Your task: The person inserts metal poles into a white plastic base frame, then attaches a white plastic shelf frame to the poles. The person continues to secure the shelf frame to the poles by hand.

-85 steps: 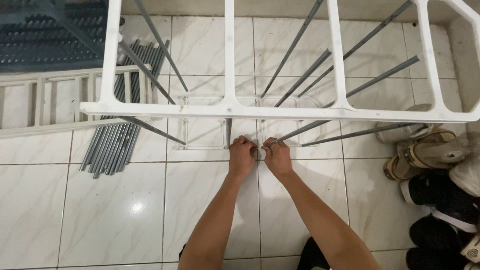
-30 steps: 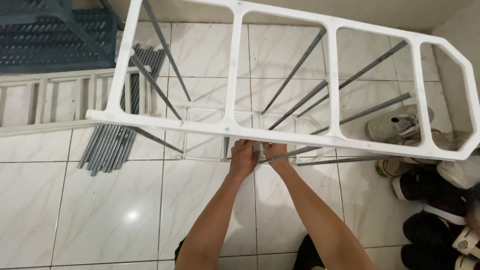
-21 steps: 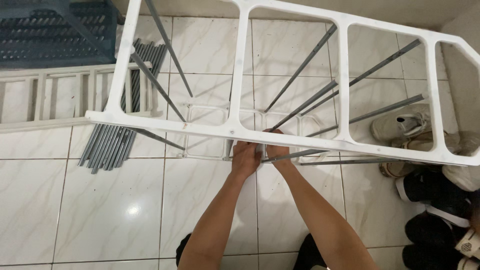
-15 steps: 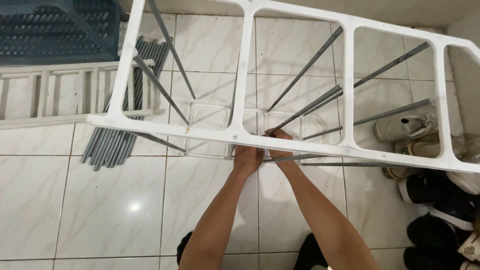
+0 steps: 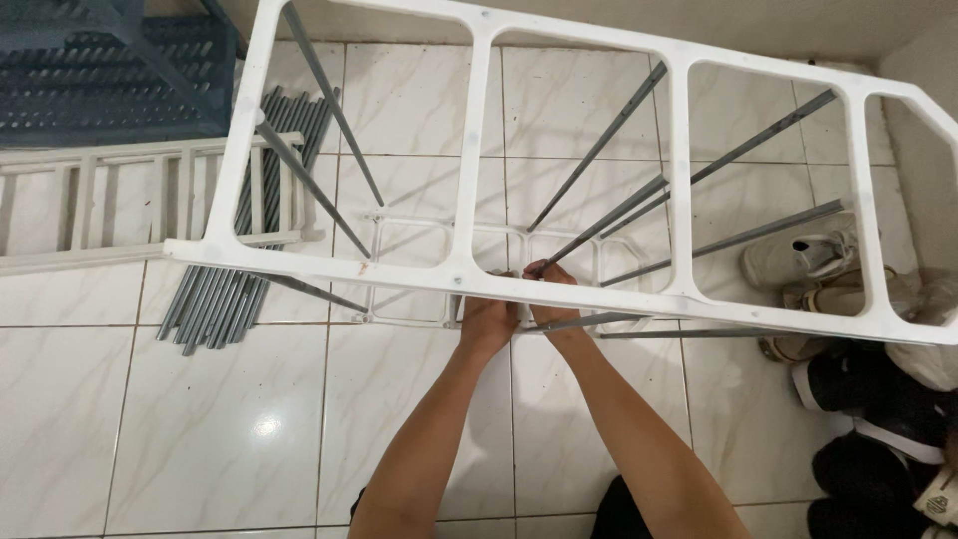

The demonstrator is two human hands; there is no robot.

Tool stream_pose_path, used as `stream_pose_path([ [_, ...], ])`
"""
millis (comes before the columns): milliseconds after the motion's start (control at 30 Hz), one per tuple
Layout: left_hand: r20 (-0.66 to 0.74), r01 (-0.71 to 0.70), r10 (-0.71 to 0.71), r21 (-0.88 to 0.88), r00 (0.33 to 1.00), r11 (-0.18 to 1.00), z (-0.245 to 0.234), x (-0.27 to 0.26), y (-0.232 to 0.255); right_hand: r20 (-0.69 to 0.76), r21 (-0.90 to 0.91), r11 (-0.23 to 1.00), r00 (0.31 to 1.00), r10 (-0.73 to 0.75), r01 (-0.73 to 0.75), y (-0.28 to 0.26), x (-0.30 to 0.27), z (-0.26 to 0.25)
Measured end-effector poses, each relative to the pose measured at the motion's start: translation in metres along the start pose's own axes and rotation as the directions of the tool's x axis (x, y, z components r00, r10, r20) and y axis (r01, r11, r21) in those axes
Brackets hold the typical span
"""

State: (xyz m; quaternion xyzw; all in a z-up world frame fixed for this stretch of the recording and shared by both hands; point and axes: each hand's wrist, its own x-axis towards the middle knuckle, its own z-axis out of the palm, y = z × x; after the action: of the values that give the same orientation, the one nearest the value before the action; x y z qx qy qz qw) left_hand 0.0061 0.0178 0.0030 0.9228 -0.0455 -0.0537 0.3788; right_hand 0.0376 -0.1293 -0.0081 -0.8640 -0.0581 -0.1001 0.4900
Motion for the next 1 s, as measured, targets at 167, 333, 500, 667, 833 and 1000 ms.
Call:
stream_pose_path([
  [167,-0.223,-0.118,0.148,0.142,0.963,0.983,-0.015,0.009,0.000,0.020,-0.099,0.995,1.000,0.016,-0.014,-0.003,0.002,-0.002],
  [333,-0.339,-0.171,0.245,0.234,0.908,0.957,-0.015,0.014,0.002,-0.022,-0.092,0.996,1.000,0.021,-0.023,-0.015,0.000,-0.003],
  [500,-0.401,-0.226,0.282,0.180,0.872,0.957,-0.019,0.013,0.005,-0.018,-0.093,0.994,0.999,0.052,-0.053,-0.020,-0.001,-0.002],
  [667,-0.357,-0.231,0.310,0.247,0.881,0.941,-0.025,0.016,0.012,-0.022,-0.120,0.993,1.000,0.021,-0.023,-0.012,-0.002,0.000],
  [833,-0.354,-0.180,0.286,0.303,0.890,0.936,-0.033,0.013,0.021,-0.024,-0.106,0.993,0.998,-0.052,0.049,-0.008,-0.002,0.001],
  [1000,-0.347,-0.143,0.242,0.288,0.906,0.947,-0.031,0.012,0.022,-0.014,-0.092,0.995,0.999,-0.044,0.043,-0.009,-0.002,0.000],
])
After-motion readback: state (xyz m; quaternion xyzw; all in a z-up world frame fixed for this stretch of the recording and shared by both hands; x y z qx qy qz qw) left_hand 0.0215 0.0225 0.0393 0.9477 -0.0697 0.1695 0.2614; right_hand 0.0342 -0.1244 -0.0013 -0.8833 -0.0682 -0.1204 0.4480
